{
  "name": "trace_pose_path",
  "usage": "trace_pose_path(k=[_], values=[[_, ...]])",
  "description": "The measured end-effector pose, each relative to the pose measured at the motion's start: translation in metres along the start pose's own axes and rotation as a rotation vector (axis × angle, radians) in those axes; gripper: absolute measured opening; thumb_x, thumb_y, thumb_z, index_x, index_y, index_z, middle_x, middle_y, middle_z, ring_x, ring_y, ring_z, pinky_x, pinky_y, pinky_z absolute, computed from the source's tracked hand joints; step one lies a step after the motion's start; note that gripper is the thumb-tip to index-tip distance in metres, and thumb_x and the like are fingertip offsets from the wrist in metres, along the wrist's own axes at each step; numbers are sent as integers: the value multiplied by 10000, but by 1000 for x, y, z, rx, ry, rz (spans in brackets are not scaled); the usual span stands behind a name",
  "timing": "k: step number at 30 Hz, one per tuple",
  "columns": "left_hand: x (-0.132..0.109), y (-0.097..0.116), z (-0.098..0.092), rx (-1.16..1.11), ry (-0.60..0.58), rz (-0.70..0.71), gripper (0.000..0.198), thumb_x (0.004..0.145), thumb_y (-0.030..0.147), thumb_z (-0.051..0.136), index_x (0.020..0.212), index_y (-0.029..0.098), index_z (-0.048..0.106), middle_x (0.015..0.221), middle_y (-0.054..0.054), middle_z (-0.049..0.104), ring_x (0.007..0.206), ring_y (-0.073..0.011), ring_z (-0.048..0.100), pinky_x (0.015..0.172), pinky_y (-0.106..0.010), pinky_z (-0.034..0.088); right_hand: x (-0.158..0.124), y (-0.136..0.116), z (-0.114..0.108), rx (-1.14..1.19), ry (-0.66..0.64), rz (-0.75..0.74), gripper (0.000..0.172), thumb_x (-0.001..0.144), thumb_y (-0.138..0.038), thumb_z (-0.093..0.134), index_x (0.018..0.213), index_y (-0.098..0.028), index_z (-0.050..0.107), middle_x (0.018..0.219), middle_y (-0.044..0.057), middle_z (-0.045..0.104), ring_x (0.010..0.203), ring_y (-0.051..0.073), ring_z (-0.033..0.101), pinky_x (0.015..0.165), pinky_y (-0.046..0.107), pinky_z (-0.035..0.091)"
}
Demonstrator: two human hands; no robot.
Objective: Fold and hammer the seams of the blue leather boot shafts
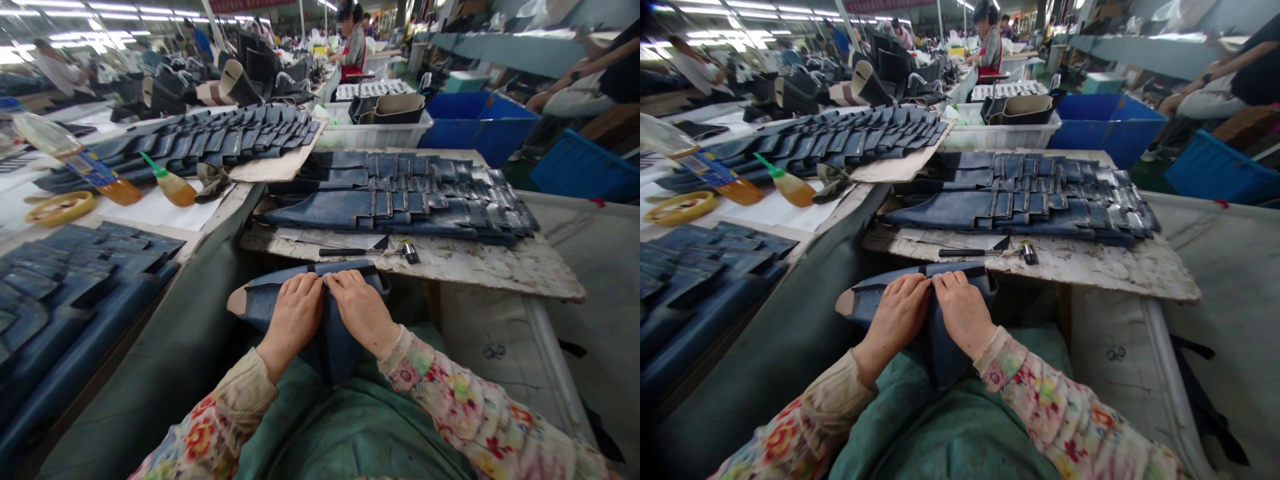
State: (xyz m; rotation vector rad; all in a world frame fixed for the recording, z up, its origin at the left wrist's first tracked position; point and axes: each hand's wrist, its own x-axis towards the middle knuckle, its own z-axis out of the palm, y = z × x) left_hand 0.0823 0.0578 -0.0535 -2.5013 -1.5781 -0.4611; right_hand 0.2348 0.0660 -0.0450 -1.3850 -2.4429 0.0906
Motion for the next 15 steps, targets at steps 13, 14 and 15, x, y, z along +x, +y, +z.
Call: trace_pose_path(k=[13,14,15], values=[[-39,0,7,-12,58,-53,404,917,249,379,1296,134,460,1379,-115,458,1315,-242,365,1021,-410,386,5,18,0,90,7,-46,226,890,-175,482,1077,-186,607,995,73,584,920,201,500,830,320,454],[-40,2,7,-4,58,-55,402,919,250,376,1295,136,462,1378,-113,459,1312,-240,370,1020,-405,384,6,19,0,95,4,-48,226,893,-182,481,1079,-185,608,992,73,585,923,200,503,835,318,449],[-41,2,7,4,58,-58,399,921,248,372,1294,139,463,1377,-109,461,1308,-238,377,1017,-398,382,6,20,0,102,1,-49,225,894,-188,482,1080,-183,610,992,72,586,929,199,505,839,316,446]])
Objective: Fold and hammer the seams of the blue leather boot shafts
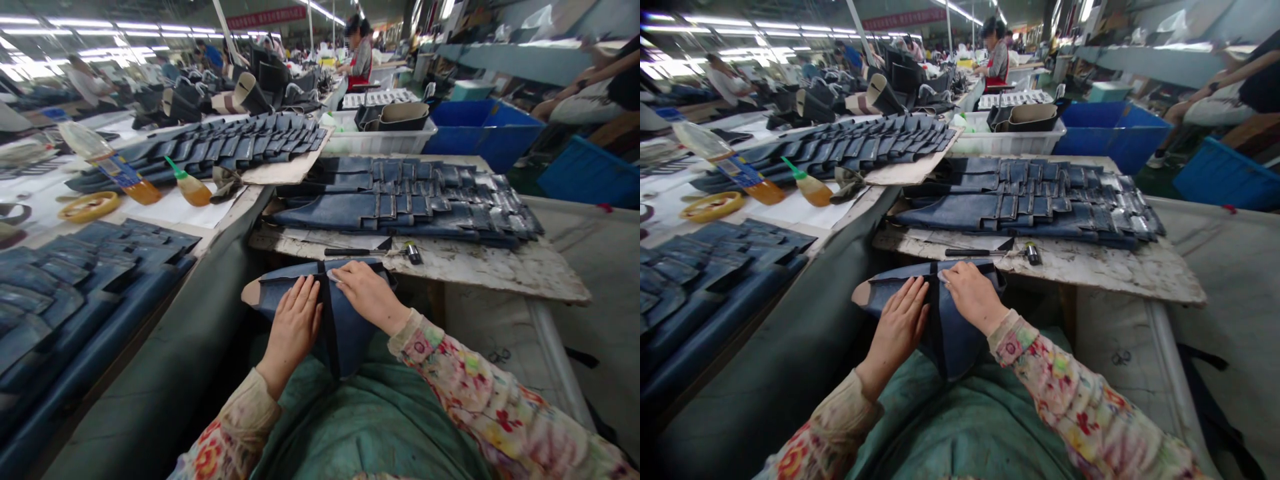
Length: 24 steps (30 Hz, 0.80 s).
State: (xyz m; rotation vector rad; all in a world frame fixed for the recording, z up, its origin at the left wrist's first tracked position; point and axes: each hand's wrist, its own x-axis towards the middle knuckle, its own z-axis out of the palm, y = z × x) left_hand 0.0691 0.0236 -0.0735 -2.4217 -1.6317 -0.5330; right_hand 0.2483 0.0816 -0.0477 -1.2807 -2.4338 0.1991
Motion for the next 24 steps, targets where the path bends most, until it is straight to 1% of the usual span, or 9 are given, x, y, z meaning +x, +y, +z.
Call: trace_pose_path(k=[4,7,10,12,15,17,20,24], values=[[-2,0,0,9,3,-31,385,924,249,373,1285,149,463,1352,-95,493,1267,-233,421,990,-383,376,3,1,-1,56,-15,-17,227,895,-201,494,1086,-179,614,996,69,596,951,189,524,858,306,435],[5,1,-2,-18,16,-85,359,924,267,382,1252,157,477,1274,-91,553,1186,-229,471,947,-377,389,7,1,-3,119,-50,-41,226,892,-199,501,1078,-169,626,979,72,607,941,183,543,863,307,434],[20,2,-6,-38,13,-146,275,924,275,383,1120,172,545,1126,-87,608,1058,-222,512,859,-359,414,11,1,-6,164,-84,-53,240,888,-189,505,1087,-145,634,966,84,616,935,181,557,860,301,437],[30,2,-9,-39,-11,-176,232,921,274,386,1028,183,571,1025,-75,621,982,-218,522,797,-348,421,15,2,-10,161,-109,-64,246,887,-185,505,1090,-147,641,963,86,623,932,182,563,857,300,439],[38,0,-11,-53,-55,-161,205,917,255,391,947,187,581,950,-59,612,923,-209,520,769,-339,427,19,3,-15,124,-168,-109,244,885,-190,509,1077,-157,656,945,80,633,919,191,566,842,305,440],[38,-3,-10,-89,-60,-105,199,915,226,387,928,177,579,976,-61,604,933,-201,516,800,-336,434,20,3,-18,93,-197,-132,249,880,-197,520,1083,-149,656,943,82,631,911,201,561,832,314,437],[33,-7,-7,-137,-51,-18,198,906,184,388,978,158,571,1073,-77,589,998,-199,508,865,-343,437,19,2,-19,61,-214,-147,248,879,-192,519,1083,-147,653,954,84,618,913,208,550,831,327,432],[26,-12,-3,-157,-52,26,229,896,164,397,1060,145,555,1157,-90,576,1069,-212,502,906,-367,441,18,0,-17,63,-207,-151,247,893,-173,483,1082,-155,642,956,85,599,933,197,534,843,324,424]])
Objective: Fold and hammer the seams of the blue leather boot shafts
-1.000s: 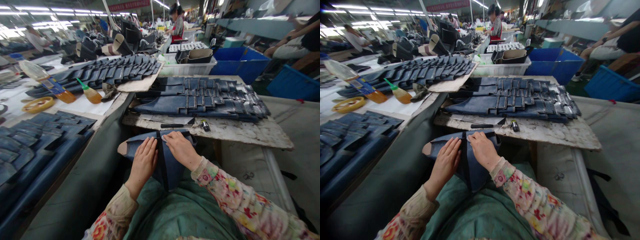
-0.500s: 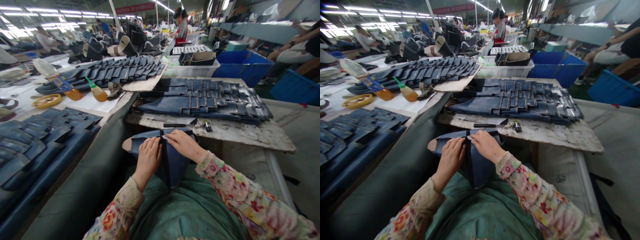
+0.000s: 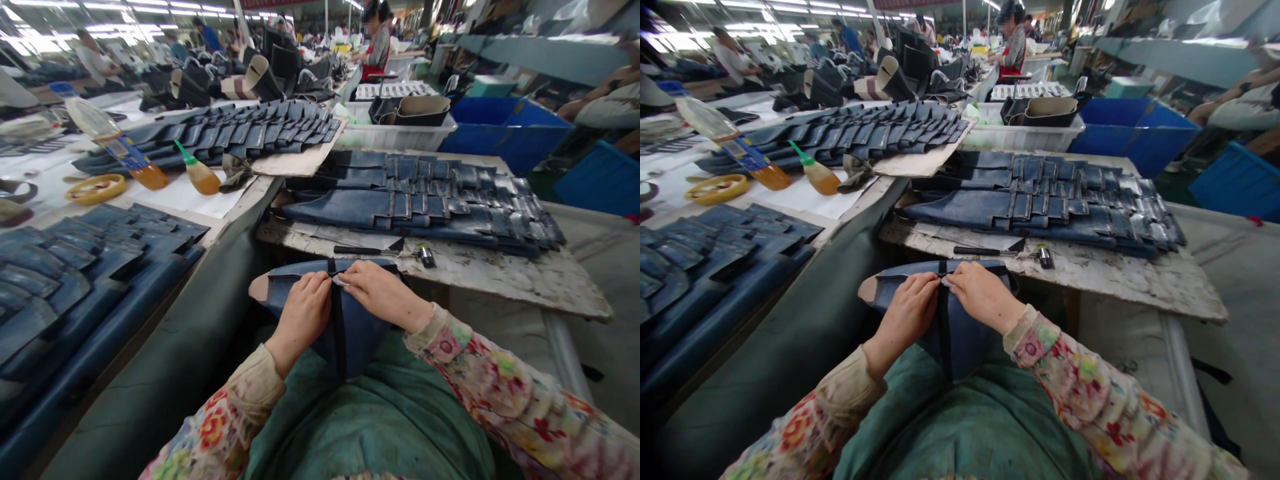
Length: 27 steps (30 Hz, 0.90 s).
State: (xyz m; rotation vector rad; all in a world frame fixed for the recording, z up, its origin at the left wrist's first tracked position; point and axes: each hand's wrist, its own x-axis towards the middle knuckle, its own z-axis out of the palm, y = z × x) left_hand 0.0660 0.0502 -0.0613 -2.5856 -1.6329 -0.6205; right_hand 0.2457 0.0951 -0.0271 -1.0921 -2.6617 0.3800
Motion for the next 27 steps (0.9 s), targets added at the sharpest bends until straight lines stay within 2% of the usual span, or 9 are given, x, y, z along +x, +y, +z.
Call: trace_pose_path(k=[9,16,21,27], values=[[0,-1,2,8,13,-3,231,886,168,408,1065,140,551,1170,-92,594,1097,-219,514,931,-372,433,7,-9,-1,-34,-30,68,250,912,-180,445,1088,-133,616,948,84,580,890,196,502,840,330,424],[-2,-5,1,35,11,-31,228,891,187,399,1048,141,558,1178,-97,589,1108,-228,513,928,-371,429,15,-17,5,-153,-26,30,259,914,-159,431,1113,-131,593,966,81,579,910,207,489,852,329,437],[-5,-2,1,31,6,-70,247,896,200,399,1073,149,562,1215,-93,575,1132,-226,499,954,-380,409,23,-18,12,-217,35,18,258,892,-110,442,1100,-119,595,982,92,588,955,216,488,862,322,446],[-11,2,1,39,36,-96,312,906,232,396,1176,175,542,1267,-71,560,1187,-227,465,973,-386,388,14,-3,23,-54,182,1,268,892,-124,454,1108,-128,613,1091,85,612,1031,205,495,930,337,435]])
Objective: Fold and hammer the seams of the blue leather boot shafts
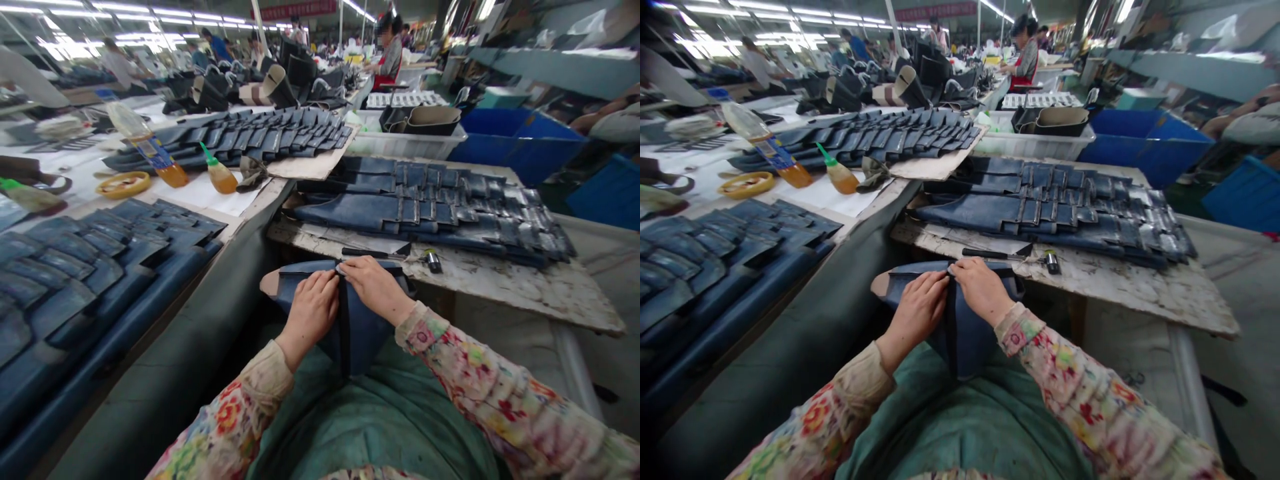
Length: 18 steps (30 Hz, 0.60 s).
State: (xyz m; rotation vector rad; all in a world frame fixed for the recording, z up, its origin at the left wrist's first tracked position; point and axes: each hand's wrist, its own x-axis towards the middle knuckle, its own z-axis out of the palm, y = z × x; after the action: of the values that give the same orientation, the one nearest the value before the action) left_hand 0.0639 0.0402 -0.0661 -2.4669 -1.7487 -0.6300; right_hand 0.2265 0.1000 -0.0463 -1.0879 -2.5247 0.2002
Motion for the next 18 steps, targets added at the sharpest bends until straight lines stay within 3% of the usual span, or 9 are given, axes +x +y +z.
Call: trace_pose_path(k=[7,18], values=[[-4,-6,-5,17,-5,-29,318,905,248,408,1181,185,553,1261,-55,571,1176,-220,477,985,-380,384,-12,2,-2,82,34,-98,283,896,-163,465,1137,-165,613,1135,68,621,1041,200,519,955,383,428],[-17,-32,-7,19,20,-47,303,895,217,406,1157,156,547,1234,-80,582,1155,-225,504,983,-385,403,13,-18,12,-46,-92,-230,371,876,-80,417,1218,-102,559,1274,96,549,1098,206,495,957,347,448]])
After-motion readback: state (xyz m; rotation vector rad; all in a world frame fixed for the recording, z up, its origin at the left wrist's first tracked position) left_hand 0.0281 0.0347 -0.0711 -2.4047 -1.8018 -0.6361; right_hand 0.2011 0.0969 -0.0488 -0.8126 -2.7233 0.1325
